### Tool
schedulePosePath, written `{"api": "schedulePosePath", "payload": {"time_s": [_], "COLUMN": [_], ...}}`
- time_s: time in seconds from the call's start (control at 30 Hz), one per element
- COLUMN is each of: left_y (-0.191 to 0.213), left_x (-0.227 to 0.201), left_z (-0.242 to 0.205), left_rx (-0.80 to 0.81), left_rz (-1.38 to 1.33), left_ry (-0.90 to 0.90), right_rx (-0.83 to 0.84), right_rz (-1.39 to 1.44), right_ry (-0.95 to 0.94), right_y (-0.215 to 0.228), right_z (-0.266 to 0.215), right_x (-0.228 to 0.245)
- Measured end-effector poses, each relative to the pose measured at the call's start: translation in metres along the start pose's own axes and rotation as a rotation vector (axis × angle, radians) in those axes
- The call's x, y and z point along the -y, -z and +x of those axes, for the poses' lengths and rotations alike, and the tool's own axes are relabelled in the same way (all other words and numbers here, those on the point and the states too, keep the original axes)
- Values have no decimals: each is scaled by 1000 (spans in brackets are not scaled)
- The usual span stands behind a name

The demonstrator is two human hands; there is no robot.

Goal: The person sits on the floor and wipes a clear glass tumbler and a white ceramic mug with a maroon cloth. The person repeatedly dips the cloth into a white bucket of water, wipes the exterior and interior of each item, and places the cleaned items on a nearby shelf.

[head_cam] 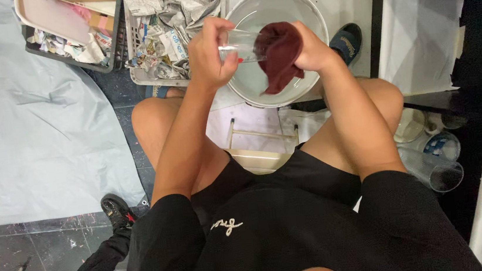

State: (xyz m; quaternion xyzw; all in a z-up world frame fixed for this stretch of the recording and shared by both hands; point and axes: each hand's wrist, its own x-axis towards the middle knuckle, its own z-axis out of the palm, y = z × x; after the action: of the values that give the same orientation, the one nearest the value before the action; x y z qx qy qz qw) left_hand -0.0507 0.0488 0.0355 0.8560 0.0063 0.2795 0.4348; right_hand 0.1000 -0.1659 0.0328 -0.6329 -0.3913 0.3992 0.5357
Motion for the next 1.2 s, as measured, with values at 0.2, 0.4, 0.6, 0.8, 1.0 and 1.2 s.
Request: {"api": "schedulePosePath", "payload": {"time_s": [0.2, 0.4, 0.6, 0.8, 1.0, 1.2], "left_y": [-8, -17, -42, -53, -68, -50], "left_x": [13, 6, 17, 55, 52, 17], "left_z": [3, 0, -16, -24, -30, -22], "left_rx": [-58, -19, 12, 313, 276, 80], "left_rz": [73, 3, -381, -715, -781, -258], "left_ry": [-285, -24, 404, 1019, 1136, 524], "right_rx": [-271, -484, -486, -514, -480, -255], "right_rz": [510, -35, -504, -660, -697, -494], "right_ry": [-94, 217, 437, 557, 515, 286], "right_y": [-9, -15, -17, -21, -19, -15], "right_z": [-6, -9, -12, -7, -4, -5], "right_x": [-65, -49, 7, 24, 25, 28]}}
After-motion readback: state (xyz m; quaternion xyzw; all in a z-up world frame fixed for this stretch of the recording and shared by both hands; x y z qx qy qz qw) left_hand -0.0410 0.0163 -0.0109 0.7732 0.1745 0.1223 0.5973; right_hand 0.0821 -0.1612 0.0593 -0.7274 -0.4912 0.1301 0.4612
